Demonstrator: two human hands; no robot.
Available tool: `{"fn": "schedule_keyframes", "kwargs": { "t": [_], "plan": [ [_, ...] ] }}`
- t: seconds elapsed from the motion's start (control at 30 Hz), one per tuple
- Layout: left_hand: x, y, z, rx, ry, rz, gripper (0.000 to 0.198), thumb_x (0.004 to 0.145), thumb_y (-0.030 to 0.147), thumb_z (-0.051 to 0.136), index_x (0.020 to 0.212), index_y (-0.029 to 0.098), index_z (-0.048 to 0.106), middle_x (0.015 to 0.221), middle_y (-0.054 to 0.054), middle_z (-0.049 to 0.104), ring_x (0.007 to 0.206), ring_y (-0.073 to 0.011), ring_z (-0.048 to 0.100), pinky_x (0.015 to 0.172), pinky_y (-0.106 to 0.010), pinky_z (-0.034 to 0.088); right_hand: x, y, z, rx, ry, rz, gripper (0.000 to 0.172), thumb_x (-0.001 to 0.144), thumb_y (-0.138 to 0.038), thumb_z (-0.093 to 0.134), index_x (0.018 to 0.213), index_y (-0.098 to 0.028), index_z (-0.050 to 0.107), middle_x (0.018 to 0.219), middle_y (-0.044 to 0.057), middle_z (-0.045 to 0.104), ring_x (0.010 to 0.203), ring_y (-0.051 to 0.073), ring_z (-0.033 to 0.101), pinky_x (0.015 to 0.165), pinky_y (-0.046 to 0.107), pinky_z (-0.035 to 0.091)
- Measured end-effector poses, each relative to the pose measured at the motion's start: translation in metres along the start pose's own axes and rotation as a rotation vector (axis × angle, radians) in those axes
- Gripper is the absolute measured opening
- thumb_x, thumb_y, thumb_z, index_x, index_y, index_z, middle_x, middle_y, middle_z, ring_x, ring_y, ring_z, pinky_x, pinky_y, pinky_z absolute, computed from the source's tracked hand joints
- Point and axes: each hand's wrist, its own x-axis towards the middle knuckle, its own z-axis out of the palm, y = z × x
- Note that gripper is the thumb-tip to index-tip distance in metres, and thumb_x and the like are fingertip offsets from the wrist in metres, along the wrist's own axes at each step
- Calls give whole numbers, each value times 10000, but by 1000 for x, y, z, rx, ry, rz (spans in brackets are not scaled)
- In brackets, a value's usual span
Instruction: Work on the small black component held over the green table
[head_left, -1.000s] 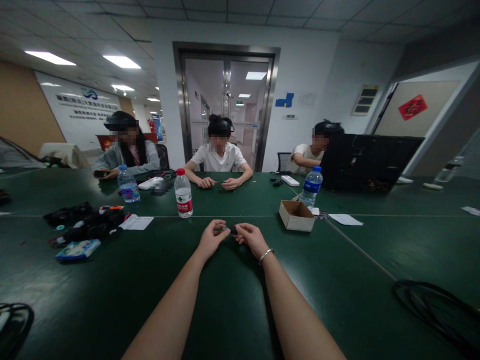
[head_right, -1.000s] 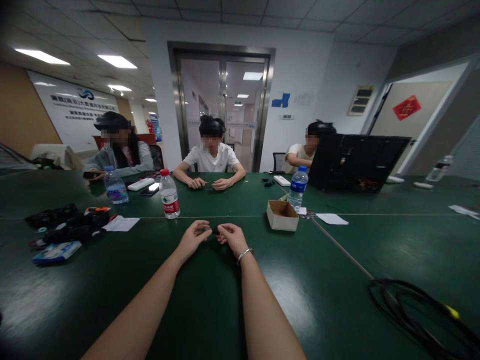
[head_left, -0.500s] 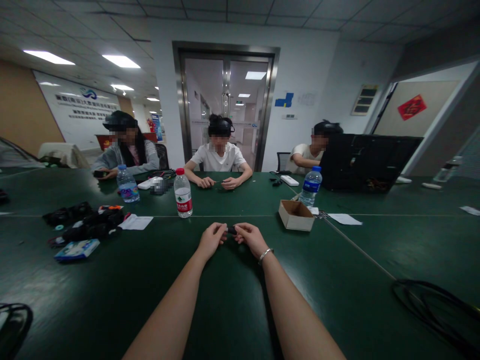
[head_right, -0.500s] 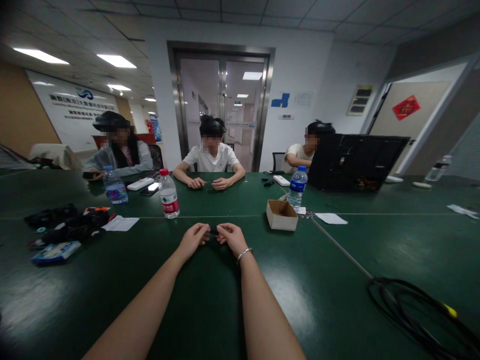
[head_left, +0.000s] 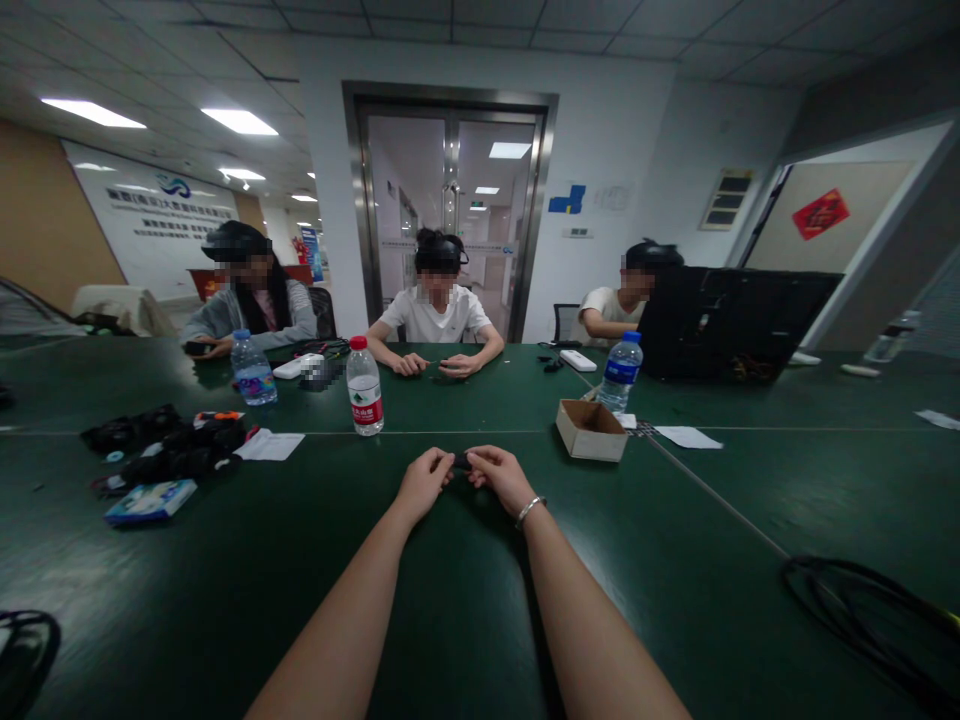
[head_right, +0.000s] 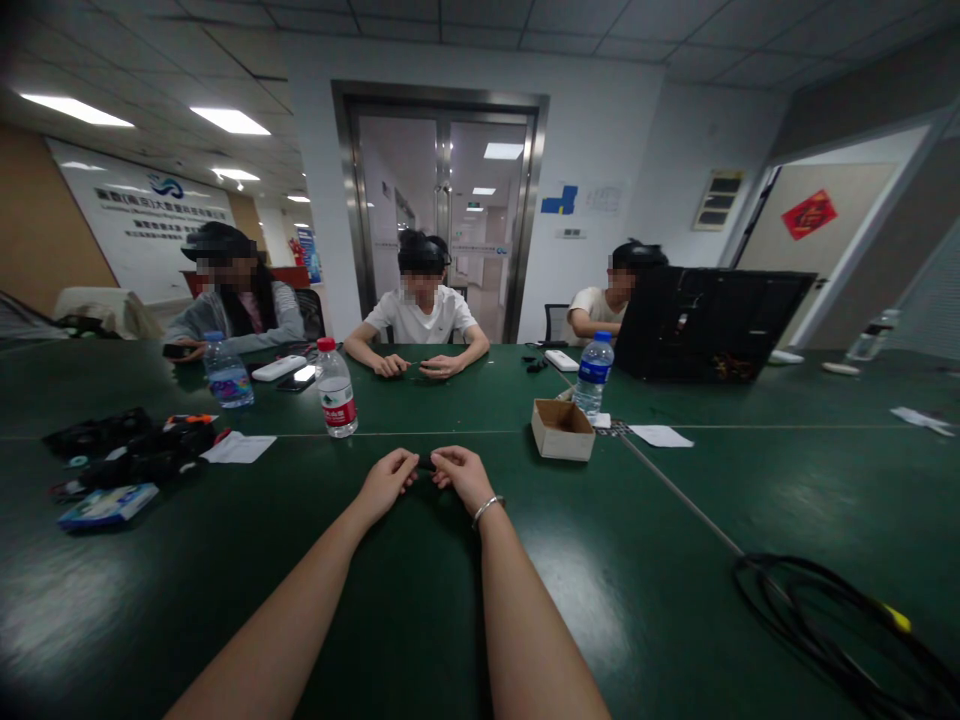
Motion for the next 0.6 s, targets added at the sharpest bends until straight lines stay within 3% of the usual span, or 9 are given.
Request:
{"fn": "schedule_keyframes", "kwargs": {
  "t": [0.13, 0.3, 0.5, 0.6],
  "plan": [
    [0, 1, 0, -92, 33, 29, 363, 726, 448, 567, 967, 177, 558, 835, -43, 578, 711, -139, 551, 498, -182, 423, 0, 0, 1, 13, 20, -3, 386, 611, -376, 758, 850, -100, 635, 612, 38, 619, 507, 107, 566, 442, 182, 434],
    [4, -3, 3, -101, 69, -7, 380, 782, 472, 475, 1008, 169, 519, 674, -10, 532, 560, -109, 508, 438, -173, 389, -2, -2, 2, 18, 16, 2, 375, 616, -368, 756, 850, -100, 637, 617, 38, 619, 511, 107, 570, 450, 185, 441],
    [3, -3, 2, -111, 82, 4, 383, 728, 395, 565, 1055, 202, 512, 882, -50, 551, 709, -133, 550, 466, -168, 419, -2, -3, 2, 20, 7, 2, 367, 614, -357, 758, 847, -103, 634, 611, 34, 616, 513, 107, 570, 454, 184, 444],
    [3, -2, 2, -116, 83, -30, 371, 760, 445, 514, 1028, 189, 520, 785, -35, 549, 628, -115, 532, 449, -163, 397, -2, -3, 2, 26, 1, 4, 369, 620, -357, 754, 854, -99, 632, 614, 36, 618, 513, 107, 570, 456, 184, 445]
  ]
}}
